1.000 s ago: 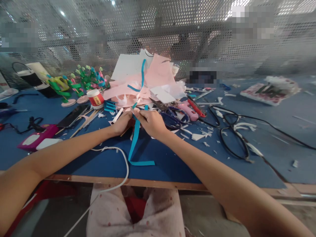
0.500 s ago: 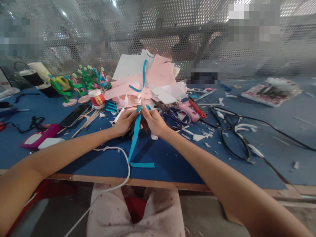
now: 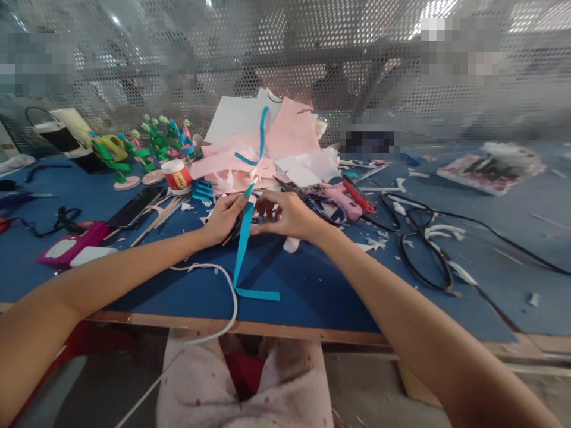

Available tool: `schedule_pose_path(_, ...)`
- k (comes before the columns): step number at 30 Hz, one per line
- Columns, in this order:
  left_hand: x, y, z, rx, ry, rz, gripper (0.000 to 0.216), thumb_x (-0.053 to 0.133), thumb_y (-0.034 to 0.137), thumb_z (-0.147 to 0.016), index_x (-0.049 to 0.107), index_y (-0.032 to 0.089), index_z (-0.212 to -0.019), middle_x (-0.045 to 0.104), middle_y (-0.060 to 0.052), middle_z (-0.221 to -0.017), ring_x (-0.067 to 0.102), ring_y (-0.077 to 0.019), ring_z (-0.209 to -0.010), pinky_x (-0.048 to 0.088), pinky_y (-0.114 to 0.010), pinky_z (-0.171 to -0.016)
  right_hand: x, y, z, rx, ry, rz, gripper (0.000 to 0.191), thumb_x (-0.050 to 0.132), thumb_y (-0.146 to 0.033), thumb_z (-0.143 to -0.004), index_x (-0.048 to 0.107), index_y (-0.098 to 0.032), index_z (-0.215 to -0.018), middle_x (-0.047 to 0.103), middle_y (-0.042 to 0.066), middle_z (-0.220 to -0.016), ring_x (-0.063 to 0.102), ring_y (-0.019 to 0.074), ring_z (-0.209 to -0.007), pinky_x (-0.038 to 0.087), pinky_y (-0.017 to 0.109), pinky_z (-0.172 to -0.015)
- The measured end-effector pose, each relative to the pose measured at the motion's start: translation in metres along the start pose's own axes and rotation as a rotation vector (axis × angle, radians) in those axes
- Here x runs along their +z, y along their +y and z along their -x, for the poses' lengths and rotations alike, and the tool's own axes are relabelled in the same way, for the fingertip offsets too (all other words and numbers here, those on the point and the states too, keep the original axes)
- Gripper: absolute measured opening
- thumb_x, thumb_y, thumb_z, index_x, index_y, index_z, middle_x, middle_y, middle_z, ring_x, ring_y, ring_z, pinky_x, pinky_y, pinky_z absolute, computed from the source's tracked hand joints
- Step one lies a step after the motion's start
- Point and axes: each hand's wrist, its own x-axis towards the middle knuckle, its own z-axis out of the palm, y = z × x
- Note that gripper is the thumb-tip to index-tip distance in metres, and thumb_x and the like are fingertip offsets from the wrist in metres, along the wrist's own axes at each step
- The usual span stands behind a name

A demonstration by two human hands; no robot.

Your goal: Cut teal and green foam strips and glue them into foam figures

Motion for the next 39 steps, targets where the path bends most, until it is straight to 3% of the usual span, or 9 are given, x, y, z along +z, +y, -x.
schedule_pose_path(8,0.001,0.006,0.002,0.101,-0.05,-0.156,0.049,0.044,0.061,-0.079,0.042,0.017,-0.057,0.036,0.003,-0.054,0.033,-0.0089,-0.053,0.026,-0.022,-0.051,0.015,-0.004,-0.003,0.069,0.154,-0.095,0.038,0.071,-0.051,-0.058,0.056,-0.016,-0.058,0.056,-0.001,-0.052,0.049,0.0099,-0.049,0.039,0.023,-0.048)
schedule_pose_path(16,0.0,0.004,0.002,0.017,-0.125,-0.046,0.051,0.049,0.064,-0.074,0.041,0.017,-0.055,0.035,0.004,-0.051,0.031,-0.0084,-0.05,0.026,-0.023,-0.048,0.018,-0.006,-0.003,0.26,0.002,-0.407,0.038,0.074,-0.049,-0.054,0.061,-0.015,-0.06,0.06,0.001,-0.049,0.052,0.0103,-0.042,0.042,0.023,-0.042)
schedule_pose_path(19,0.001,0.002,0.003,0.029,-0.045,0.012,0.046,0.044,0.06,-0.079,0.043,0.018,-0.061,0.039,0.003,-0.054,0.036,-0.0089,-0.049,0.032,-0.023,-0.049,0.016,-0.008,-0.003,0.286,0.026,-0.449,0.038,0.076,-0.047,-0.053,0.056,-0.015,-0.051,0.059,0.0,-0.046,0.051,0.0091,-0.04,0.041,0.022,-0.04)
schedule_pose_path(23,-0.002,0.0,0.003,0.158,0.089,0.034,0.027,0.049,0.045,-0.079,0.054,0.019,-0.086,0.056,-0.003,-0.084,0.053,-0.014,-0.079,0.043,-0.026,-0.074,0.011,-0.01,-0.004,0.34,0.041,-0.475,0.038,0.078,-0.045,-0.051,0.055,-0.015,-0.051,0.059,-0.001,-0.044,0.052,0.0087,-0.037,0.041,0.02,-0.036)
schedule_pose_path(26,-0.005,-0.003,0.002,0.218,-0.005,0.093,0.035,0.056,0.042,-0.072,0.056,0.02,-0.099,0.058,-0.006,-0.1,0.052,-0.0189,-0.101,0.04,-0.031,-0.09,0.009,-0.01,-0.004,0.364,0.028,-0.502,0.038,0.077,-0.046,-0.053,0.055,-0.015,-0.053,0.06,0.0,-0.045,0.054,0.0097,-0.036,0.041,0.02,-0.035)
schedule_pose_path(30,-0.005,-0.005,-0.001,0.219,-0.13,0.186,0.043,0.063,0.047,-0.066,0.06,0.019,-0.099,0.062,-0.006,-0.1,0.053,-0.022,-0.107,0.039,-0.034,-0.094,0.01,-0.009,-0.004,0.376,0.034,-0.523,0.039,0.078,-0.046,-0.053,0.054,-0.015,-0.055,0.06,-0.001,-0.045,0.054,0.0101,-0.036,0.041,0.019,-0.034)
schedule_pose_path(35,-0.001,-0.005,-0.006,0.101,0.14,0.187,0.034,0.071,0.048,-0.063,0.066,0.016,-0.073,0.066,-0.002,-0.072,0.061,-0.0167,-0.075,0.046,-0.03,-0.074,0.015,-0.009,-0.005,0.356,0.07,-0.465,0.038,0.079,-0.045,-0.051,0.058,-0.014,-0.055,0.061,0.0,-0.046,0.053,0.0085,-0.037,0.041,0.019,-0.036)
schedule_pose_path(39,-0.001,-0.007,-0.01,0.064,0.26,0.175,0.029,0.076,0.042,-0.056,0.068,0.016,-0.065,0.067,0.0,-0.065,0.061,-0.0142,-0.068,0.048,-0.028,-0.069,0.019,-0.007,-0.005,0.337,0.078,-0.451,0.036,0.079,-0.044,-0.051,0.059,-0.014,-0.055,0.061,0.001,-0.049,0.054,0.0093,-0.038,0.041,0.02,-0.036)
